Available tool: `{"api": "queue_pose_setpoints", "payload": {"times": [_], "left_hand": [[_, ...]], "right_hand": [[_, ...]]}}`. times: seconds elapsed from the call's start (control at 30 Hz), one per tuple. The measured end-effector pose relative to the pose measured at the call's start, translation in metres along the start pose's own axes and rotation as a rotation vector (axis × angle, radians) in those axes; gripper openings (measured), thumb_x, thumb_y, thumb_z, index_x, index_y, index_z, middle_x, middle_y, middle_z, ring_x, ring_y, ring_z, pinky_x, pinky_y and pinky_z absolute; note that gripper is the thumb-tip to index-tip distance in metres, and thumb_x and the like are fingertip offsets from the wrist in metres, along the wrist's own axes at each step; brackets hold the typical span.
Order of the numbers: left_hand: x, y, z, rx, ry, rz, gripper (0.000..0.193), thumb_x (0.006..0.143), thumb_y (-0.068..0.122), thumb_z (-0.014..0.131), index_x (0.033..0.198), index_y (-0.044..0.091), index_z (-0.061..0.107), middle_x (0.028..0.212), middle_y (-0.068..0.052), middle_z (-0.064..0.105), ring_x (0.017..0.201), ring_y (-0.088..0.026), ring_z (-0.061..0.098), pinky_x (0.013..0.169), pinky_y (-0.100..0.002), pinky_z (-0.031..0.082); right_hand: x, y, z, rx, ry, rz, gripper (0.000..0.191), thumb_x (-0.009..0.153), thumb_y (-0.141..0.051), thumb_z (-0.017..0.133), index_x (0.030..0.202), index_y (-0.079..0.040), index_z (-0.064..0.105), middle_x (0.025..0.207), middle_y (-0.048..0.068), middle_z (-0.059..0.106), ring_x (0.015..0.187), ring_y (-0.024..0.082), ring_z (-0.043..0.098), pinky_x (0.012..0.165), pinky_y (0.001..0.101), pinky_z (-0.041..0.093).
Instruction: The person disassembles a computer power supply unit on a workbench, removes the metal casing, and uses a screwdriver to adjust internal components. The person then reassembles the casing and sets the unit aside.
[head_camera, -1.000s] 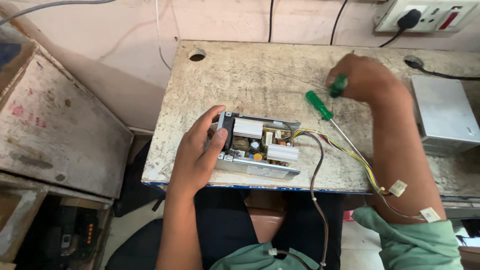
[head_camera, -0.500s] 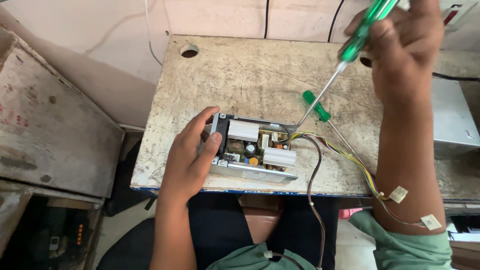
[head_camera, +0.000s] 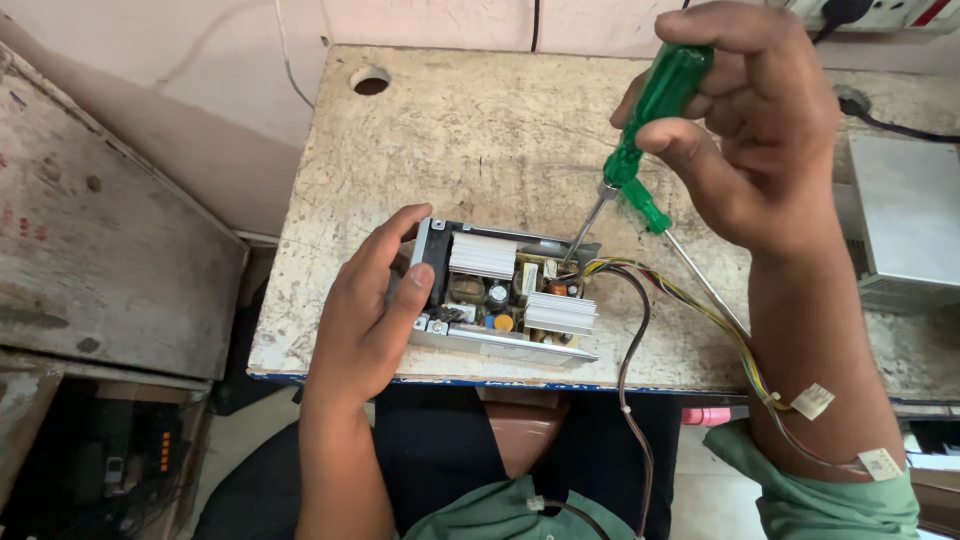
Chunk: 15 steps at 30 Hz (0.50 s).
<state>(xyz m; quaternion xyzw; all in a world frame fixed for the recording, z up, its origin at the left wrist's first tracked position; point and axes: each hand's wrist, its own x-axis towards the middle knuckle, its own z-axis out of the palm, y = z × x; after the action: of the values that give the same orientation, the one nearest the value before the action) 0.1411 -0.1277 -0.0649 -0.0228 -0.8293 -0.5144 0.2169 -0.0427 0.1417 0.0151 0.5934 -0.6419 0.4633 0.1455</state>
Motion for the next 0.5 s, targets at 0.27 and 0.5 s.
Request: {"api": "queue_pose_setpoints", "payload": {"times": [0.27,0.5], "left_hand": [[0.001,0.000,0.001,-0.015,0.003,0.030,0.054,0.104,0.038,0.054,0.146,0.003,0.054,0.137,-0.019,0.066,0.127,-0.030,0.064,0.105,-0.038,0.047],[0.000,0.002,0.002,-0.010,0.009,-0.022,0.055,0.101,0.037,0.056,0.145,0.005,0.055,0.132,-0.016,0.067,0.111,-0.026,0.066,0.098,-0.036,0.049]], "right_hand": [[0.005,-0.016,-0.005,-0.284,0.010,-0.172,0.056,0.094,-0.008,0.082,0.134,0.012,0.049,0.113,0.021,0.065,0.096,0.023,0.075,0.074,0.0279,0.060],[0.010,-0.024,-0.002,-0.317,0.018,-0.164,0.058,0.087,-0.006,0.091,0.128,0.016,0.056,0.116,0.022,0.067,0.098,0.024,0.075,0.076,0.0295,0.061]]}}
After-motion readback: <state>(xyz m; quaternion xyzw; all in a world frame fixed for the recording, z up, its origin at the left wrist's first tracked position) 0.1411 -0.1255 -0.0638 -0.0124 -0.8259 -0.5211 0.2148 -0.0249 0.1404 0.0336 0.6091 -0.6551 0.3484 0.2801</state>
